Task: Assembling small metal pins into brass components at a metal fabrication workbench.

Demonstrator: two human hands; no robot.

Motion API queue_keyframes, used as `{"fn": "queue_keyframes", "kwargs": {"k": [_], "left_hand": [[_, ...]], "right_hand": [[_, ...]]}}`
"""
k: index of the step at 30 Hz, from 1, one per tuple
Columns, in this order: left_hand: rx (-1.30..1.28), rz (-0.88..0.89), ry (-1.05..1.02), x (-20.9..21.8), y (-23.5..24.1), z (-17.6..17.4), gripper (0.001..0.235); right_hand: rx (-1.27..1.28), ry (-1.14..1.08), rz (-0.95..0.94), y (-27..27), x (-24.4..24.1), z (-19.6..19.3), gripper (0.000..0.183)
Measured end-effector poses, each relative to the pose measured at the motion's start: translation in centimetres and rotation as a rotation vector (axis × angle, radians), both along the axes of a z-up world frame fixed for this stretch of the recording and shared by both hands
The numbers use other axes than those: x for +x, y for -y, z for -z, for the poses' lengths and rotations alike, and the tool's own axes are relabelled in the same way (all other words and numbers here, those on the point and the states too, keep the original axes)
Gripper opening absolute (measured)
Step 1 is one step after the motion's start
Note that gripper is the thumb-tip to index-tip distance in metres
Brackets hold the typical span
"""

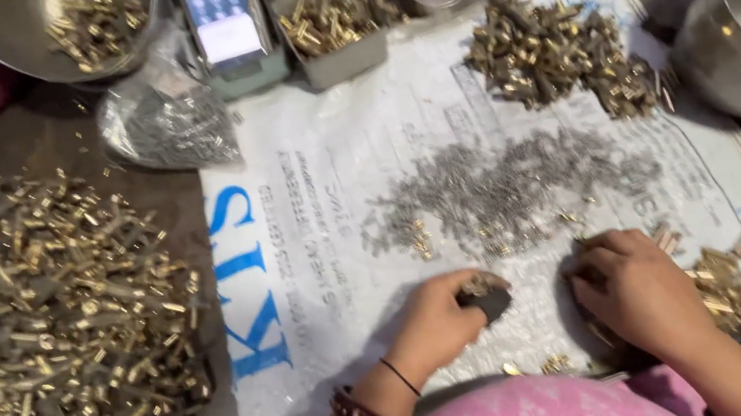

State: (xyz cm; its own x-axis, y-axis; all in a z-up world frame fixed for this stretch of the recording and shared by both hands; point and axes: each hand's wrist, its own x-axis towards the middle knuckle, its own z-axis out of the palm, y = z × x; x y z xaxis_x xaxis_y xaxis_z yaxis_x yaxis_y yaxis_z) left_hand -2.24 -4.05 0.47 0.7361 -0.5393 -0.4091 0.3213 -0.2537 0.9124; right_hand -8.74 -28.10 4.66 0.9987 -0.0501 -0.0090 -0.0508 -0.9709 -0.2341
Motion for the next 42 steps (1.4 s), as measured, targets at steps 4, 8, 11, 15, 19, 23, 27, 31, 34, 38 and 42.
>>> {"fn": "queue_keyframes", "kwargs": {"k": [4, 8, 11, 15, 19, 23, 27, 31, 34, 38, 42], "left_hand": [[-0.058, 0.044, -0.014, 0.4, -0.7, -1.0, 0.038], [-0.094, 0.018, -0.055, 0.8, -0.6, 0.5, 0.036], [-0.21, -0.023, -0.069, 0.7, -0.7, 2.5, 0.034], [-0.226, -0.063, -0.042, 1.4, -1.0, 1.4, 0.036], [-0.184, -0.062, 0.029, 1.4, -0.2, 2.6, 0.032], [-0.054, -0.032, 0.113, 0.7, -0.9, 0.8, 0.046], [0.066, 0.08, 0.13, 0.1, -1.0, -1.8, 0.035], [-0.113, 0.099, 0.163, -1.1, -0.6, 3.6, 0.028], [-0.419, 0.121, 0.072, -0.4, -0.6, 3.3, 0.033], [-0.57, 0.055, -0.412, 0.2, -1.1, 1.8, 0.023], [-0.452, -0.037, -0.369, 1.2, -1.8, 0.9, 0.032]], "right_hand": [[-0.014, -0.195, 0.154, -1.0, 2.2, -2.8, 0.029], [0.452, -0.192, 0.279, -2.2, 3.1, -3.6, 0.03], [0.829, -0.091, 0.122, -3.7, 3.4, -1.5, 0.03], [1.158, 0.0, 0.075, -2.6, 5.2, -1.5, 0.019], [1.263, 0.104, 0.097, -2.6, 5.6, -1.5, 0.019], [1.282, -0.055, 0.274, -4.2, 4.7, 1.7, 0.023], [1.298, -0.196, 0.309, -4.0, 2.8, 2.1, 0.022], [1.225, -0.205, 0.211, -4.2, 2.3, 0.6, 0.021], [0.971, -0.039, -0.057, -4.5, 2.4, -0.5, 0.021], [1.047, 0.043, -0.141, -4.2, 2.9, -0.4, 0.027], [1.285, 0.319, 0.163, 2.6, 5.8, 1.7, 0.015]]}}
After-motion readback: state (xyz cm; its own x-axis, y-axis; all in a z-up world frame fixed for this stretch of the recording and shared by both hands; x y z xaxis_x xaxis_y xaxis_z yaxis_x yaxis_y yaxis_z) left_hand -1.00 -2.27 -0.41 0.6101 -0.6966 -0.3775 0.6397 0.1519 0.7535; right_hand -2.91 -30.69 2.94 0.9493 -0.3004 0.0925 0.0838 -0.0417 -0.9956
